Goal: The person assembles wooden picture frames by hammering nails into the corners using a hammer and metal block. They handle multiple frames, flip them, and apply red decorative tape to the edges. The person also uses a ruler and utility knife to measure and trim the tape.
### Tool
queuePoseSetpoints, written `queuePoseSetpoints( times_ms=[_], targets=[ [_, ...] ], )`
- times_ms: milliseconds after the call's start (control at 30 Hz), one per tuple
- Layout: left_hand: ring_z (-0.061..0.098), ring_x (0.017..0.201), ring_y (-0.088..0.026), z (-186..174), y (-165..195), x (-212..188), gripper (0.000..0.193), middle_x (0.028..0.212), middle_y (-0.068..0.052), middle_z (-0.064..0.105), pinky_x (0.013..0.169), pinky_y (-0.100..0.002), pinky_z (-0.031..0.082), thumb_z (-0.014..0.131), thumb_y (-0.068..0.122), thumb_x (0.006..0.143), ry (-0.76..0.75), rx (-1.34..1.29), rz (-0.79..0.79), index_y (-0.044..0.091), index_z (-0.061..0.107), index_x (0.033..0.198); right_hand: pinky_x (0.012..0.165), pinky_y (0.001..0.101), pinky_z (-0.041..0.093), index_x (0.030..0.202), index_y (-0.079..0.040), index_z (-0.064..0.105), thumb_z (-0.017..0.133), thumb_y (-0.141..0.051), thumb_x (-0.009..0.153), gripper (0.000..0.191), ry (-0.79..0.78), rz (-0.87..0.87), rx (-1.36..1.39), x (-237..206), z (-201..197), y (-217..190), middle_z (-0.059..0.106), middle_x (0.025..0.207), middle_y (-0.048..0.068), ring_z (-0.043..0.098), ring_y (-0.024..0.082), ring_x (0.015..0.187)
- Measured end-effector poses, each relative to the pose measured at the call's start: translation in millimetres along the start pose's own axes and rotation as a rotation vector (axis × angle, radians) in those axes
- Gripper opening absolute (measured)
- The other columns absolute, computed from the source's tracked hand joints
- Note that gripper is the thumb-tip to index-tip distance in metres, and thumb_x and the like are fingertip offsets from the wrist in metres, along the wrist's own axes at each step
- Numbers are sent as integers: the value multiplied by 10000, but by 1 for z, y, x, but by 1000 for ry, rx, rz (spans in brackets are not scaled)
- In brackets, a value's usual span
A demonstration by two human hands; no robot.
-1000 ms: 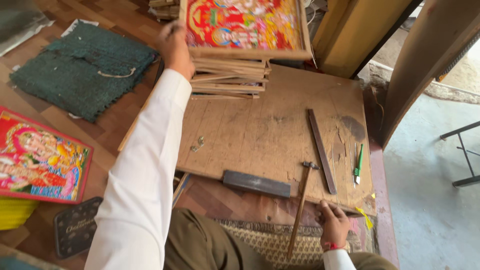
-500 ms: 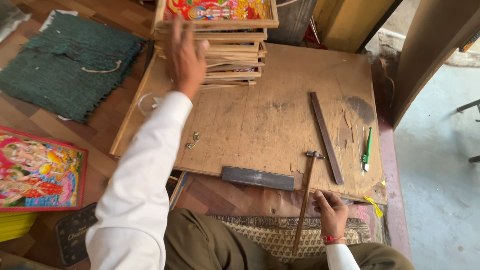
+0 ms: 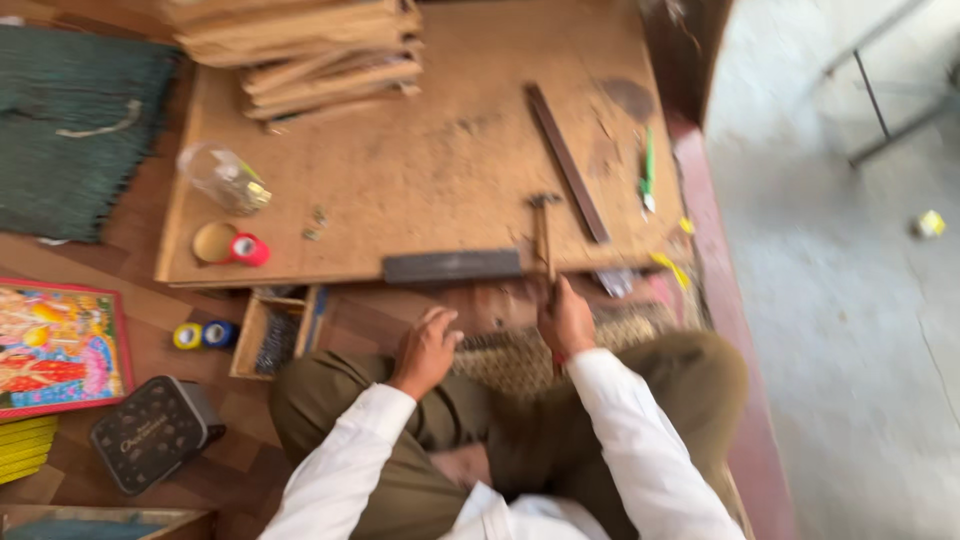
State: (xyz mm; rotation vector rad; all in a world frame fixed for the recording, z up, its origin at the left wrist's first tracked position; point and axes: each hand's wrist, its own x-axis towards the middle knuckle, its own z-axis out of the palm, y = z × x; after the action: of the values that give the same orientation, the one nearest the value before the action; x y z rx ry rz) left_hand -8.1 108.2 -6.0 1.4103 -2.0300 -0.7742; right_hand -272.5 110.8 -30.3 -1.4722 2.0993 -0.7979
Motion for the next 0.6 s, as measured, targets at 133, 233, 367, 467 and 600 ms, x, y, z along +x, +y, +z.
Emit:
queuePoseSetpoints(
  times_ms=[133, 233, 367, 467, 600],
  targets=[
    [628, 1093, -416, 22, 2, -18, 297, 1176, -188, 692, 894, -488, 527, 746, 128, 839, -113, 130, 38, 25, 713, 1116, 813, 565, 512, 1098, -65, 608, 703, -91, 768, 345, 261, -42, 12, 10, -18, 1, 709, 1008, 233, 638, 475, 996],
    [639, 1067, -417, 35, 1, -26, 174, 1102, -197, 702, 902, -510, 524, 690, 103, 879, -132, 224, 66, 43, 717, 1040, 853, 521, 514, 1182, -75, 631, 733, -74, 749, 445, 475, 64, -3, 8, -39, -8, 684, 1097, 198, 637, 426, 1032],
    [617, 1035, -463, 44, 5, -43, 198, 1059, -247, 674, 918, -535, 501, 689, 72, 837, -49, 287, 243, -16, 690, 1014, 933, 393, 554, 1356, -88, 608, 778, -93, 806, 576, 662, -162, 398, -36, -81, -22, 671, 1184, 143, 683, 316, 1045],
    [614, 1105, -444, 44, 16, -64, 448, 1164, -231, 661, 924, -534, 507, 769, 272, 832, -217, 439, 189, -2, 682, 1176, 1103, 402, 515, 1316, -77, 632, 830, -118, 882, 479, 817, -260, 345, -100, -142, 12, 654, 1348, 160, 643, 335, 1285],
    [639, 1180, -386, 46, 9, -89, 589, 1254, -183, 701, 952, -535, 511, 746, 466, 863, -458, 648, 41, 88, 693, 1312, 828, 357, 564, 1289, -48, 654, 822, -172, 915, 429, 1258, -1, 216, -151, -277, 139, 711, 1237, 94, 683, 214, 1070]
  ],
)
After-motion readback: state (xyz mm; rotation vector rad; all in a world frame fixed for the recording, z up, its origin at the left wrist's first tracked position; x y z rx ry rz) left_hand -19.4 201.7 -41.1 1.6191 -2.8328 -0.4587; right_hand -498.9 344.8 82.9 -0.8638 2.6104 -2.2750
